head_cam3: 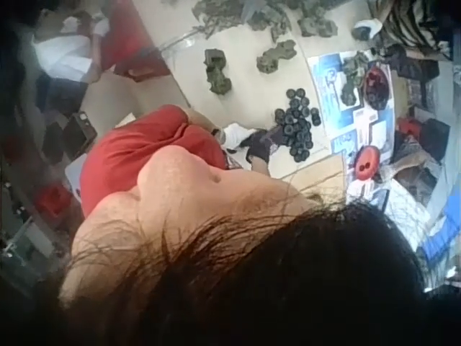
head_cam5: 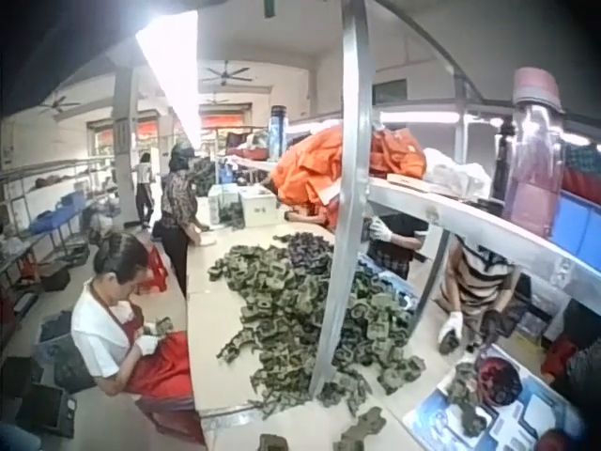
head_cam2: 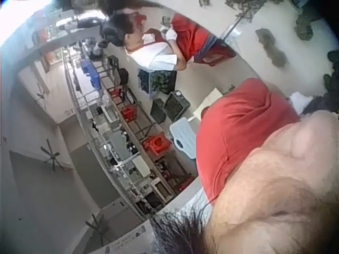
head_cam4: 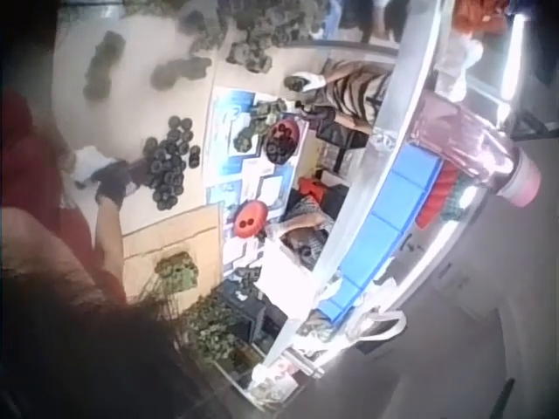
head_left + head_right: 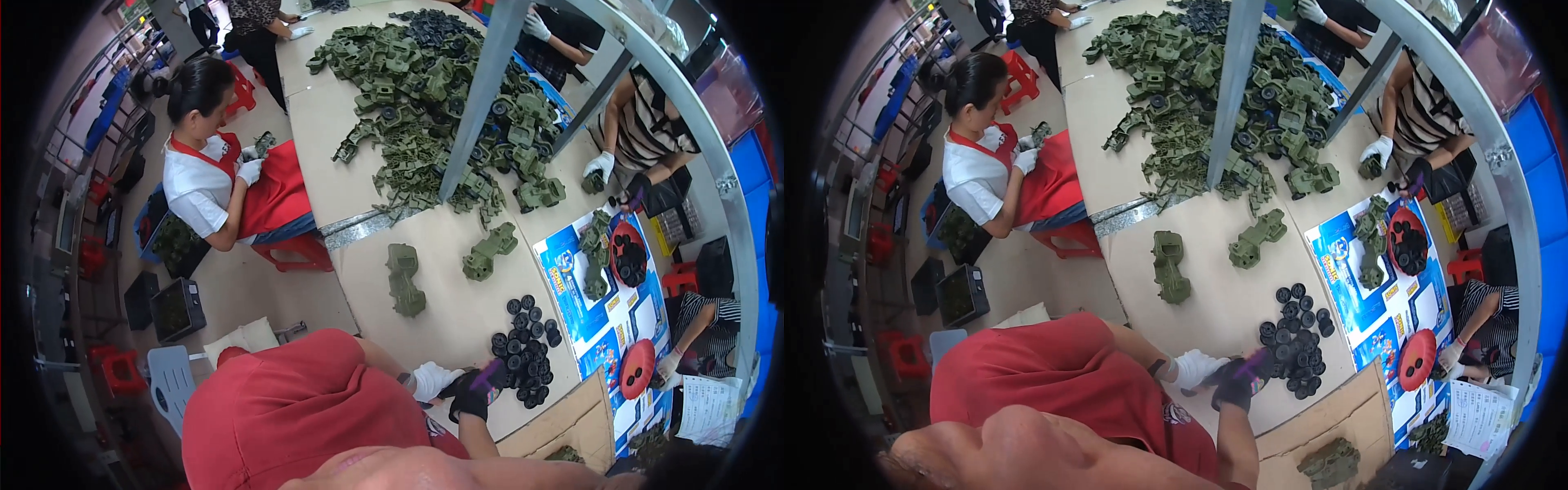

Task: The person assembles small green plastic vehicle components by hand, attaching black plastic wheels to them.

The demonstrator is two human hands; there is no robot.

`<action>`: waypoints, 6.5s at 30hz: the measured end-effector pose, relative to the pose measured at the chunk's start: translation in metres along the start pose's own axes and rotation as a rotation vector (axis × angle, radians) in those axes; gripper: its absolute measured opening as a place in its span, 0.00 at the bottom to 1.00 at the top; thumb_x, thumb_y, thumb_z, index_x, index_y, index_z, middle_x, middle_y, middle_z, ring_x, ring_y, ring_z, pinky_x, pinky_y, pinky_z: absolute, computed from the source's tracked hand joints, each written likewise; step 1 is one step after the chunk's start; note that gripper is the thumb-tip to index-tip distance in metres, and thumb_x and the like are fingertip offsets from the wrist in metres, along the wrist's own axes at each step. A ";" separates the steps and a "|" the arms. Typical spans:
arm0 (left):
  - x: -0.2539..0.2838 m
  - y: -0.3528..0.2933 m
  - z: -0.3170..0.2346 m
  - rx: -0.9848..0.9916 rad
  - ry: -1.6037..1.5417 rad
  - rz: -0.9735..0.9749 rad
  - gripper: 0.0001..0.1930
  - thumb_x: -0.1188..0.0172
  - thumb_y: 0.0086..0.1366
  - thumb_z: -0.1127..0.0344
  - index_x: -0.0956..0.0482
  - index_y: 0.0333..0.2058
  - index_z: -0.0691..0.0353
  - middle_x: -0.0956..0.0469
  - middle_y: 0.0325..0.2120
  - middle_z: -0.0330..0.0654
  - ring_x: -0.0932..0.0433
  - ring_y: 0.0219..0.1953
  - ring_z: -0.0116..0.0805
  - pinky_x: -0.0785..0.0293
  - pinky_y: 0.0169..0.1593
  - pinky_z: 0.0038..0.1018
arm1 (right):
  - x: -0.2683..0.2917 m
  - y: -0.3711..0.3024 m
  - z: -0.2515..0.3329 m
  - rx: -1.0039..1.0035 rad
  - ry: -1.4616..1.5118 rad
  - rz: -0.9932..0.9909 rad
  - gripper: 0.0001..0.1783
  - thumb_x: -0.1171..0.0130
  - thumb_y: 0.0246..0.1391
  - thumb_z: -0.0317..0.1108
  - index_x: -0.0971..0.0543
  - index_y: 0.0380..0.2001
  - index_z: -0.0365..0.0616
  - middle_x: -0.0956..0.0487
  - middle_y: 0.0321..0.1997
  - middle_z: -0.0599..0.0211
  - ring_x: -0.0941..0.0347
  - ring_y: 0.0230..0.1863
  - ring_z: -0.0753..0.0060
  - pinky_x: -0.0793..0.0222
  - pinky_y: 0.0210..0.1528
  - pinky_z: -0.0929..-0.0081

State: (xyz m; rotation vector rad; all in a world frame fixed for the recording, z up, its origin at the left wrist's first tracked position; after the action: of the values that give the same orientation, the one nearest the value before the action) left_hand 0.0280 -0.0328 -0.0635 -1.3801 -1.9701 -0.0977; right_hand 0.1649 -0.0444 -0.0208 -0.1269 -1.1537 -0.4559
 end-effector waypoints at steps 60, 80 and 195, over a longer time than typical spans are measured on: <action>0.035 0.069 0.082 0.033 -0.233 0.375 0.34 0.33 0.69 0.37 0.16 0.61 0.59 0.16 0.57 0.57 0.18 0.59 0.60 0.25 0.65 0.44 | 0.000 -0.134 -0.090 -0.848 1.020 0.431 0.24 0.38 0.72 0.44 0.19 0.61 0.37 0.14 0.52 0.56 0.18 0.52 0.63 0.24 0.56 0.67; 0.021 0.032 -0.029 -0.282 0.637 0.495 0.50 0.20 0.55 0.53 0.35 0.73 0.56 0.18 0.52 0.53 0.18 0.55 0.53 0.20 0.55 0.46 | 0.036 -0.026 -0.149 -0.463 0.074 -0.104 0.18 0.30 0.55 0.33 0.18 0.49 0.43 0.16 0.45 0.52 0.19 0.48 0.42 0.23 0.51 0.51; 0.007 -0.001 0.042 -0.066 -0.189 -0.114 0.70 0.13 0.49 0.47 0.54 0.80 0.65 0.24 0.60 0.65 0.23 0.58 0.67 0.26 0.64 0.50 | 0.022 -0.045 -0.037 -0.693 0.998 -0.064 0.10 0.37 0.69 0.30 0.18 0.51 0.41 0.16 0.42 0.65 0.19 0.40 0.70 0.21 0.44 0.70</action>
State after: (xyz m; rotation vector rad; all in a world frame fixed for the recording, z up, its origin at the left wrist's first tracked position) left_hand 0.0049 -0.0090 -0.0900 -1.3607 -2.2209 -0.0886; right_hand 0.1849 -0.1030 -0.0220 -0.4080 0.0105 -0.8365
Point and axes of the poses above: each hand's wrist, its own y-axis towards the middle knuckle, its own x-axis out of the back of the hand, z = x × y, the point moved 7 cm from there along y, towards the middle knuckle
